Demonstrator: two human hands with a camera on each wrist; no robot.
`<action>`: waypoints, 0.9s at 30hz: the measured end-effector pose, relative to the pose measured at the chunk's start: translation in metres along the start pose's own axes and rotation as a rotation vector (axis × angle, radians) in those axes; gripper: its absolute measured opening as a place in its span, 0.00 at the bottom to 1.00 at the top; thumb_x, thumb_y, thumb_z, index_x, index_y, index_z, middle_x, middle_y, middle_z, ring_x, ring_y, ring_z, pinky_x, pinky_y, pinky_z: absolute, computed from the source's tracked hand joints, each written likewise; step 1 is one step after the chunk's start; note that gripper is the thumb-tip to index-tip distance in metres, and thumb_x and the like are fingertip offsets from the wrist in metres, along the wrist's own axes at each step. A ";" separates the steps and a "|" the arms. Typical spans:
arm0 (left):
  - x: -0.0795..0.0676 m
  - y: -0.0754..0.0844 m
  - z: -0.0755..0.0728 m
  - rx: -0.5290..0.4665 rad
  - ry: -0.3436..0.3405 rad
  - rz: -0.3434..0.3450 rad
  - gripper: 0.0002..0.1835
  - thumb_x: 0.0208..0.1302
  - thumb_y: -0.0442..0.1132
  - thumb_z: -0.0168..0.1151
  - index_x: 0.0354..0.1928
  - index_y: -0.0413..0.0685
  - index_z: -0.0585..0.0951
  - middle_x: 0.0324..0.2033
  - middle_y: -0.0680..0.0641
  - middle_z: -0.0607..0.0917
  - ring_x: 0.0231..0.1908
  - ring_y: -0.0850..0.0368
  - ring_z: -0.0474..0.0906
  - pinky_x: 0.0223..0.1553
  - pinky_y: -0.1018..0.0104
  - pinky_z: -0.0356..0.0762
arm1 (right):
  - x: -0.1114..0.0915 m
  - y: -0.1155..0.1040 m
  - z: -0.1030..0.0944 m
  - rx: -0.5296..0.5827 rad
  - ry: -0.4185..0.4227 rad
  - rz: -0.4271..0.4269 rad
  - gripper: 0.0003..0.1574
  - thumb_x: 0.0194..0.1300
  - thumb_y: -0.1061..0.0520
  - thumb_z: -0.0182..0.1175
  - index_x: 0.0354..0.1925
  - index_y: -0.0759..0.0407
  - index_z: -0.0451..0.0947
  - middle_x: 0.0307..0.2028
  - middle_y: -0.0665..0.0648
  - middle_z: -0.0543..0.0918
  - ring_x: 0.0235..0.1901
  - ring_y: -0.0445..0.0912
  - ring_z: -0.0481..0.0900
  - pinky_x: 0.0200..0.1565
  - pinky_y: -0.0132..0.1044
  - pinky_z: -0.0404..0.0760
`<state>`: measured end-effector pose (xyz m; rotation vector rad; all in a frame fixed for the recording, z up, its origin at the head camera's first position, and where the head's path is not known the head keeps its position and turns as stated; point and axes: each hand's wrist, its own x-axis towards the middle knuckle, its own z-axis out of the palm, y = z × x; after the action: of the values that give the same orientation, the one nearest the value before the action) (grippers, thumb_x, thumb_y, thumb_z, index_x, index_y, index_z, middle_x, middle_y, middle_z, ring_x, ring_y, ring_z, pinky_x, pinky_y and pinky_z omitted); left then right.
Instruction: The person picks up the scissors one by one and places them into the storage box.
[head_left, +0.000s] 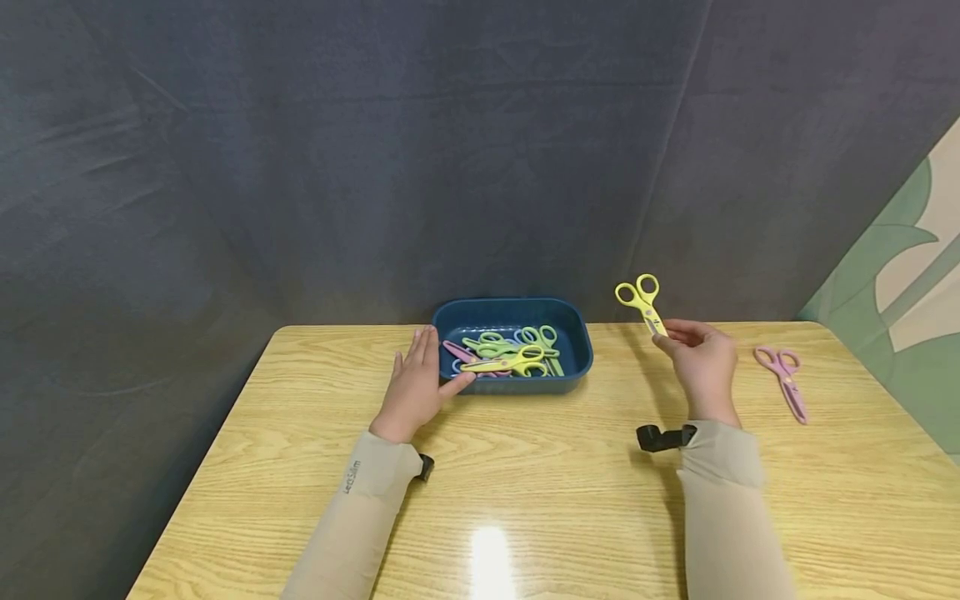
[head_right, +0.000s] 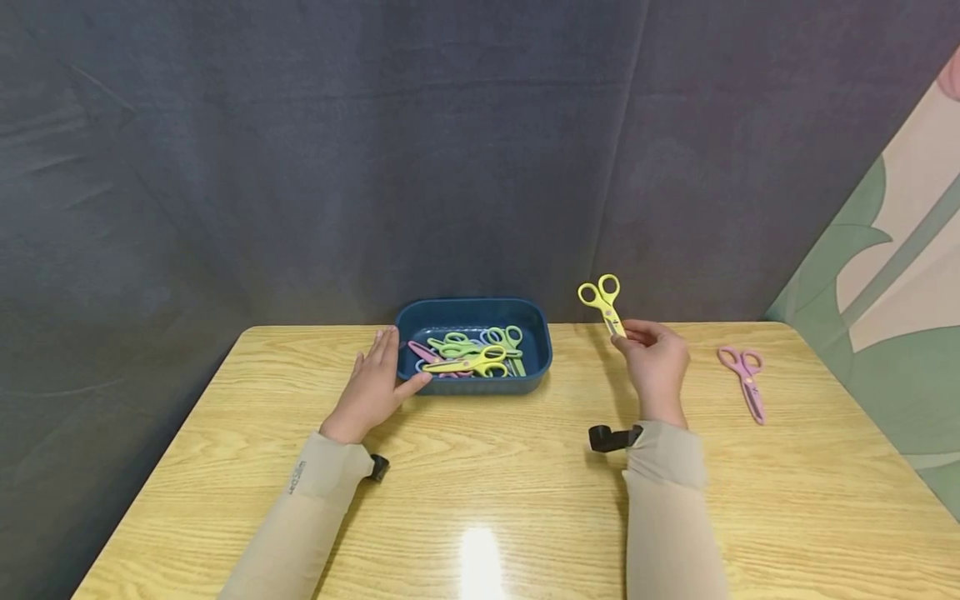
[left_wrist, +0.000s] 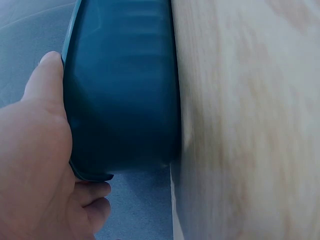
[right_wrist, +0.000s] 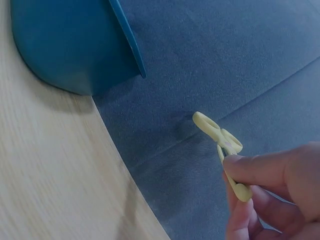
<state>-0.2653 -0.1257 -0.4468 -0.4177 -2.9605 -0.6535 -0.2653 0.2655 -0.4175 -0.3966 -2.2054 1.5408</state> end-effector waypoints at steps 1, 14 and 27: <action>0.000 0.000 0.000 -0.001 0.001 0.001 0.55 0.71 0.68 0.53 0.80 0.35 0.44 0.79 0.35 0.47 0.79 0.44 0.37 0.74 0.36 0.41 | -0.001 -0.001 0.001 0.006 -0.002 -0.002 0.23 0.62 0.64 0.70 0.55 0.71 0.82 0.23 0.30 0.79 0.29 0.25 0.79 0.35 0.18 0.78; 0.000 0.000 0.000 -0.011 0.004 0.002 0.55 0.70 0.68 0.53 0.80 0.35 0.44 0.79 0.37 0.46 0.79 0.44 0.37 0.74 0.36 0.41 | -0.009 -0.012 0.014 0.026 -0.053 -0.051 0.21 0.62 0.66 0.71 0.53 0.72 0.83 0.25 0.33 0.81 0.29 0.26 0.80 0.35 0.19 0.78; 0.000 0.001 0.000 -0.009 0.001 -0.001 0.55 0.71 0.68 0.53 0.80 0.35 0.44 0.79 0.35 0.47 0.79 0.43 0.38 0.74 0.36 0.41 | -0.018 -0.026 0.028 0.000 -0.092 -0.121 0.18 0.61 0.66 0.71 0.50 0.72 0.85 0.30 0.44 0.85 0.29 0.26 0.79 0.34 0.19 0.78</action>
<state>-0.2648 -0.1248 -0.4464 -0.4171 -2.9583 -0.6676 -0.2634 0.2257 -0.4047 -0.1914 -2.2540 1.5228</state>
